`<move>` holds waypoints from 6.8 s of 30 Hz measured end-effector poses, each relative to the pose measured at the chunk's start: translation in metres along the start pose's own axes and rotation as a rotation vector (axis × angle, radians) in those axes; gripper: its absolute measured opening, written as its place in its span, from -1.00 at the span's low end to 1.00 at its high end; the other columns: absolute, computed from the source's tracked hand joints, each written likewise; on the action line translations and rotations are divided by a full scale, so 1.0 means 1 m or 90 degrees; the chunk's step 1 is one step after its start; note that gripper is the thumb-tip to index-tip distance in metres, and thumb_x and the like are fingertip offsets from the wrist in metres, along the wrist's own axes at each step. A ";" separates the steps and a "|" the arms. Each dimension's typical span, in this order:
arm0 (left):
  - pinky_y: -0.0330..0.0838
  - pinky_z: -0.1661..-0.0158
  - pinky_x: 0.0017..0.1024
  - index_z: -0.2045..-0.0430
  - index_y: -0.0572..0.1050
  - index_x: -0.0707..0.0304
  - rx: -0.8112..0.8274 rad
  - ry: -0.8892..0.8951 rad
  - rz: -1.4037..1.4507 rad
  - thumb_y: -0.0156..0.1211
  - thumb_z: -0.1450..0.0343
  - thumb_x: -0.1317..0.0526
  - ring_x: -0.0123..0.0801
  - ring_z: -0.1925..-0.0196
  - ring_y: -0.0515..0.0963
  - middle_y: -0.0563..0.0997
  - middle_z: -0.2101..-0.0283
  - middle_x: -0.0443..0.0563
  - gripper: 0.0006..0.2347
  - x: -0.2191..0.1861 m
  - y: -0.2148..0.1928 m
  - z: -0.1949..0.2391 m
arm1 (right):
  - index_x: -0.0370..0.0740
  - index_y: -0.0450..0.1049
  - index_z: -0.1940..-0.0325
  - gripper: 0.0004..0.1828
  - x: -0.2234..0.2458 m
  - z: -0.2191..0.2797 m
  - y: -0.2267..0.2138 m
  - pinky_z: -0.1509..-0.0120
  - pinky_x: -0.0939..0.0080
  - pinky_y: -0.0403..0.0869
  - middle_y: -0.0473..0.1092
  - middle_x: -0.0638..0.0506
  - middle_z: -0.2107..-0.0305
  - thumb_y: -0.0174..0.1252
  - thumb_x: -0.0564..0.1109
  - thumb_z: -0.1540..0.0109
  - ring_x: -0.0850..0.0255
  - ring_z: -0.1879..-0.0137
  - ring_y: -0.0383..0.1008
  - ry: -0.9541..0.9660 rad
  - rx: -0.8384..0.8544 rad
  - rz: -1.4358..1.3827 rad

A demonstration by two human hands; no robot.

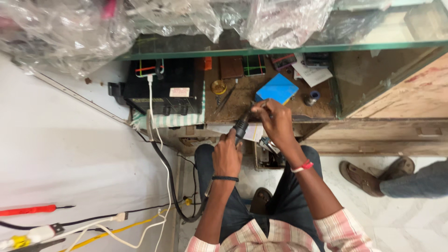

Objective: The person sits on the floor and uses a heat gun and tweezers to work on a small electronic component. They repeatedly apply heat and adjust the component with tweezers, occasionally pausing to reposition the tools.

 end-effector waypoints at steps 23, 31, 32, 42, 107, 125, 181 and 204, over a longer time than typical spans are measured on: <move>0.62 0.29 -0.12 -0.08 0.44 0.41 0.012 -0.032 0.008 0.22 -0.41 0.36 0.16 0.18 0.69 0.59 0.11 0.46 -0.67 -0.008 0.002 0.004 | -0.36 0.52 0.27 -0.96 0.001 0.013 0.018 0.33 0.14 0.41 0.51 -0.19 0.41 0.26 -0.34 -0.26 0.04 0.43 0.50 -0.050 -0.153 0.109; 0.60 0.28 -0.07 -0.04 0.45 0.40 -0.012 -0.009 0.009 0.27 -0.35 0.37 0.21 0.19 0.67 0.58 0.10 0.44 -0.64 -0.006 0.001 0.006 | -0.35 0.44 0.28 -0.91 0.000 0.013 0.021 0.22 -0.02 0.43 0.48 -0.20 0.39 0.24 -0.37 -0.26 -0.15 0.30 0.50 -0.141 -0.139 0.163; 0.60 0.28 -0.07 -0.05 0.44 0.40 -0.015 -0.004 0.009 0.28 -0.34 0.37 0.21 0.19 0.67 0.58 0.10 0.44 -0.63 -0.006 0.000 0.005 | -0.34 0.45 0.29 -0.91 0.001 0.011 0.020 0.20 -0.04 0.43 0.47 -0.20 0.39 0.23 -0.37 -0.26 -0.17 0.29 0.50 -0.164 -0.128 0.166; 0.59 0.29 -0.05 -0.04 0.45 0.39 -0.007 -0.013 0.015 0.27 -0.36 0.37 0.20 0.19 0.67 0.59 0.12 0.43 -0.65 -0.003 0.002 0.004 | -0.28 0.02 -0.47 -0.24 0.003 0.004 0.009 0.30 0.14 0.49 0.50 -0.19 0.44 0.25 -0.34 -0.29 0.05 0.36 0.59 -0.043 -0.039 0.089; 0.57 0.24 -0.02 -0.03 0.47 0.39 -0.030 -0.036 0.034 0.32 -0.34 0.34 0.22 0.19 0.66 0.61 0.14 0.40 -0.64 -0.004 0.002 0.005 | -0.33 0.58 0.27 -0.97 0.025 -0.004 -0.011 0.12 0.23 0.50 0.58 -0.08 0.33 0.27 -0.35 -0.22 0.16 0.21 0.64 -0.018 0.020 0.004; 0.60 0.27 -0.08 -0.06 0.45 0.37 -0.024 -0.044 0.018 0.32 -0.35 0.34 0.18 0.19 0.68 0.60 0.12 0.41 -0.62 -0.004 0.011 0.003 | -0.34 0.29 0.46 -0.63 -0.002 0.003 0.000 0.27 0.25 0.35 0.40 -0.02 0.54 0.35 -0.29 -0.31 0.26 0.39 0.38 -0.006 -0.184 -0.011; 0.35 0.50 -0.55 0.08 0.44 0.31 0.269 0.092 0.687 0.18 -0.48 -0.08 -0.62 0.52 0.41 0.61 0.39 -0.05 -0.60 -0.022 -0.022 0.097 | -0.10 0.51 -0.24 -0.59 -0.092 0.276 -0.045 0.48 0.38 0.13 0.29 0.16 0.52 -0.01 0.03 -0.38 0.42 0.54 0.13 0.676 0.162 -0.217; 0.32 0.50 -0.25 0.30 0.44 0.36 0.266 0.106 0.364 0.14 -0.39 -0.18 -0.23 0.59 0.52 0.53 0.57 0.18 -0.53 -0.051 -0.042 0.118 | -0.36 0.59 0.18 -0.85 0.085 0.147 -0.118 0.35 0.47 0.23 0.50 0.01 0.30 0.37 -0.30 -0.18 0.45 0.34 0.33 0.130 -0.145 -0.085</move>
Point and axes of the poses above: each hand's wrist, its own z-axis away from the middle knuckle, its own y-axis out of the palm, x = y × z, the point moved 4 cm from there along -z, towards the middle knuckle
